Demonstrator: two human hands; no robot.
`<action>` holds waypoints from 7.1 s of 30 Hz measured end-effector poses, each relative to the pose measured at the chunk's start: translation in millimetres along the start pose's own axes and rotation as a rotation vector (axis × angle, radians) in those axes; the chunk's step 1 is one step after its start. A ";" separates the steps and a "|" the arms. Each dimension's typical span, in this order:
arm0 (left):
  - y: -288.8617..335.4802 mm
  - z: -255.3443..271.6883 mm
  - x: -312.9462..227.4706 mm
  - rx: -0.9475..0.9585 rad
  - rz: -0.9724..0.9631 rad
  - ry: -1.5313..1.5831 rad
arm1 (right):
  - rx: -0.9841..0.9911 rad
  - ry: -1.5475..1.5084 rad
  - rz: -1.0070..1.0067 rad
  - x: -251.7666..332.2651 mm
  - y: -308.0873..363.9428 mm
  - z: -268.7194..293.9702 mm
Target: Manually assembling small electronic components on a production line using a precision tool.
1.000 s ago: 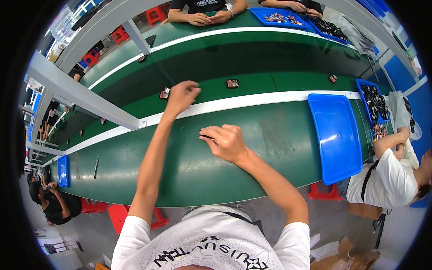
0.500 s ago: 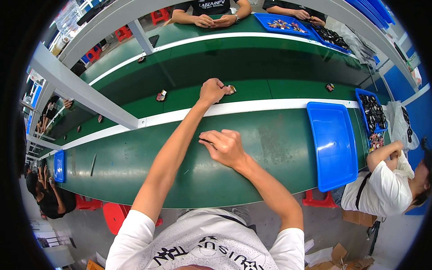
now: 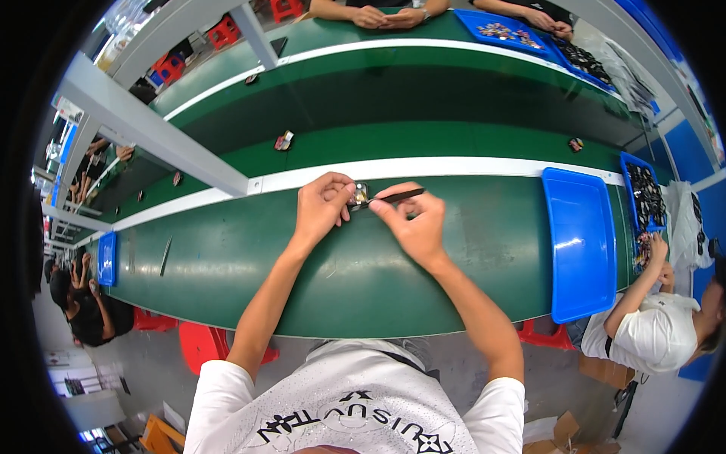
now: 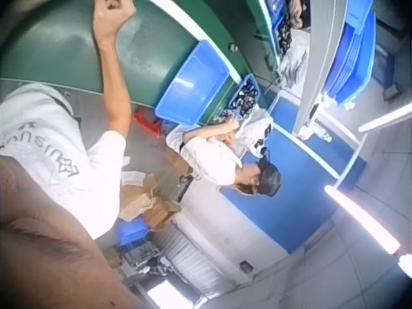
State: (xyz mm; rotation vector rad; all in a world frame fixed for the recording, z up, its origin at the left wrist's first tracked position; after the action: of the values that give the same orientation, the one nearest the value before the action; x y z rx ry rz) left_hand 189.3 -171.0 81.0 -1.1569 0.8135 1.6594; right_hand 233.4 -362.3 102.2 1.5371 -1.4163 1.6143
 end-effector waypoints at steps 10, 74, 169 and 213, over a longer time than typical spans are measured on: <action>40.2 18.6 13.7 -0.096 -0.195 -0.102 | 0.109 0.065 -0.041 -10.6 6.8 -16.9; 43.9 0.6 23.0 0.099 -0.017 0.378 | 0.095 -0.094 -0.243 -25.9 6.3 -14.4; 43.0 1.3 19.6 0.090 -0.008 0.443 | 0.045 0.072 -0.079 -7.9 15.7 -16.1; 39.6 9.5 29.3 0.078 0.056 0.408 | 0.036 0.268 0.086 7.2 26.0 -27.0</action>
State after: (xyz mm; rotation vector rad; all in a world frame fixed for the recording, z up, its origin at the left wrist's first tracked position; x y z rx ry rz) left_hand 145.4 -167.5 57.1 -1.4520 1.1630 1.4393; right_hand 197.8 -349.0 104.9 1.2374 -1.3264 1.8283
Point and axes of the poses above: each hand's wrist, its own y-axis away from the middle knuckle, its own z-axis out of the back of the hand, x = y × z, the point moved 9 cm from there along -y, towards the middle knuckle, and after that the axes turned 8 degrees about -y, right-handed, at the moved point
